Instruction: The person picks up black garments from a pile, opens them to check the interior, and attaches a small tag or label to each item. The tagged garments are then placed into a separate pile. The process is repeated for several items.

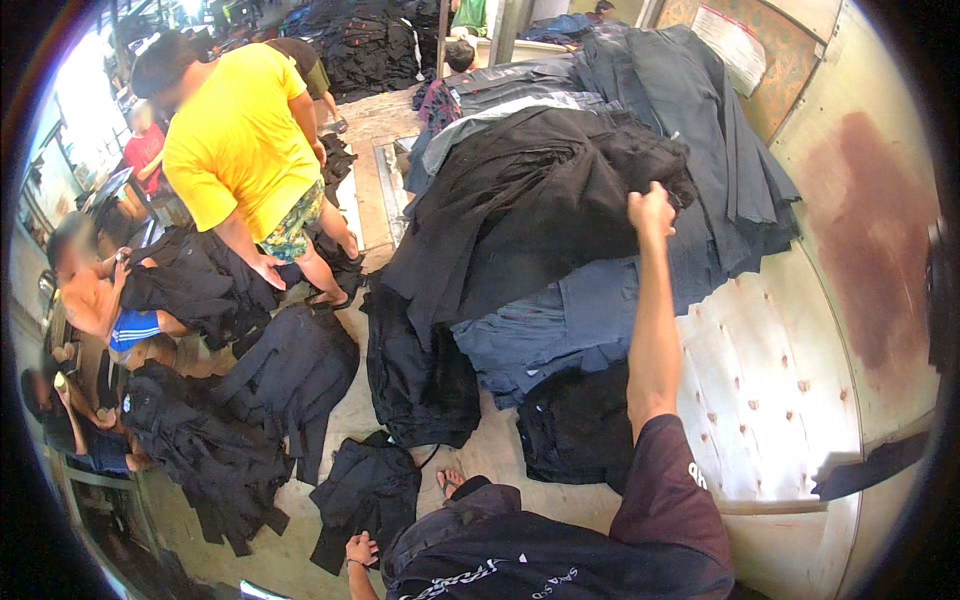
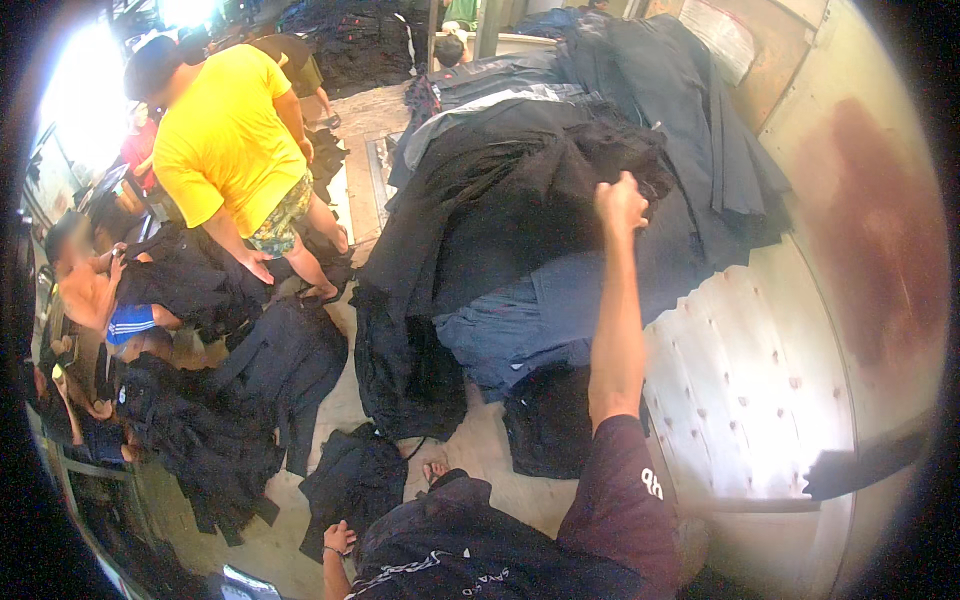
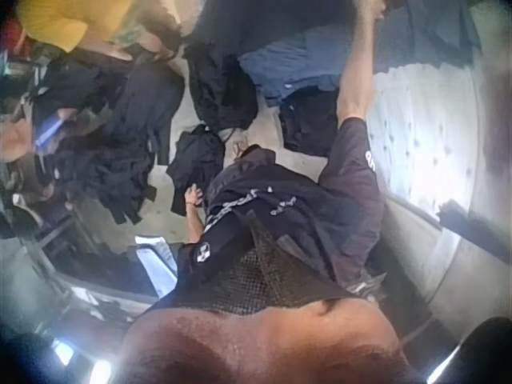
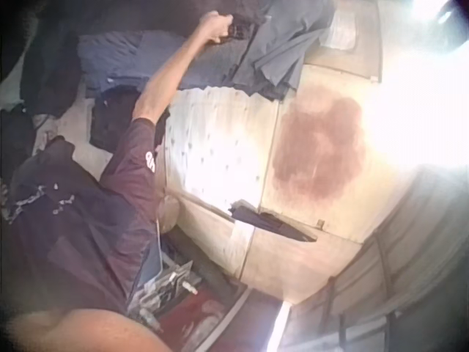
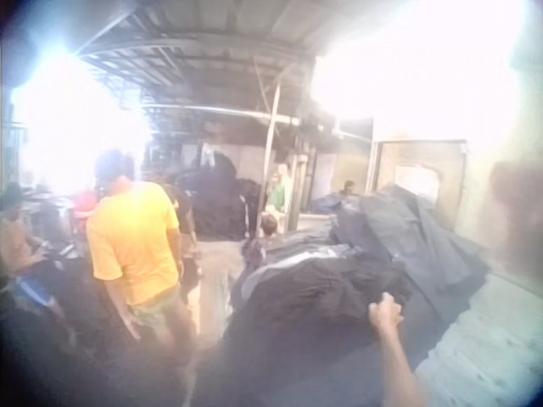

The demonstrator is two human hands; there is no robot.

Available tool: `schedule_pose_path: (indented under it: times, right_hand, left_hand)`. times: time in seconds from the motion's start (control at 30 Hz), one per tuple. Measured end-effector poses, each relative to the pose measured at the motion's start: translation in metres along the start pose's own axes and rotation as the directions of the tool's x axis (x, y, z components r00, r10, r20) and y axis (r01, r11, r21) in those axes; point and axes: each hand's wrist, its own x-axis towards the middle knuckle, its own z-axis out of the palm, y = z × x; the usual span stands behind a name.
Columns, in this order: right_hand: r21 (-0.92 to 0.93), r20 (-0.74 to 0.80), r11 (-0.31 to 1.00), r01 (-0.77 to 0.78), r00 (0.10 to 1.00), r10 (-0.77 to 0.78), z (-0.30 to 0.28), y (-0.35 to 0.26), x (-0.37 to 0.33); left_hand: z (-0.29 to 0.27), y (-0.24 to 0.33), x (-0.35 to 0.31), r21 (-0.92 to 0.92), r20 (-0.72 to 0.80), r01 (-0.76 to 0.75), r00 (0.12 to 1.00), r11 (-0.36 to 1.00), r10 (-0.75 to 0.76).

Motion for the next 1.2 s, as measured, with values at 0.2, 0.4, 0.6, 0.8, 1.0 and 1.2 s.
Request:
schedule_pose_path:
  times: [0.2, 0.4, 0.6, 0.8, 1.0, 1.2]
  right_hand:
    - [-0.131, -0.145, 0.987, -0.089, 0.987, 0.070, 0.017, 0.029, -0.017]
    - [0.672, 0.206, 0.593, -0.443, 0.881, 0.425, 0.026, 0.081, 0.066]
    - [0.603, 0.112, 0.754, -0.262, 0.963, 0.245, 0.007, 0.078, 0.063]
    - [0.167, -0.287, 0.969, -0.182, 0.931, 0.225, 0.018, 0.054, 0.060]
    - [0.829, 0.200, 0.473, -0.297, 0.948, 0.246, 0.031, 0.077, 0.054]
    - [0.931, -0.094, 0.364, 0.002, 0.967, 0.235, -0.012, -0.006, 0.014]
  left_hand:
    - [0.007, 0.020, 0.002, -0.046, -0.018, -0.081, 0.997, 0.996, 0.081]
    - [0.011, 0.009, -0.004, 0.004, -0.084, -0.163, 0.983, 0.987, 0.162]
    - [0.019, 0.018, -0.010, 0.165, -0.127, -0.188, 0.969, 0.968, 0.210]
    - [0.045, 0.057, 0.007, 0.106, -0.039, -0.242, 0.968, 0.965, 0.247]
    - [0.062, 0.058, 0.018, 0.147, 0.006, -0.319, 0.947, 0.936, 0.322]
    - [0.071, 0.093, -0.019, 0.261, 0.115, -0.493, 0.869, 0.830, 0.481]
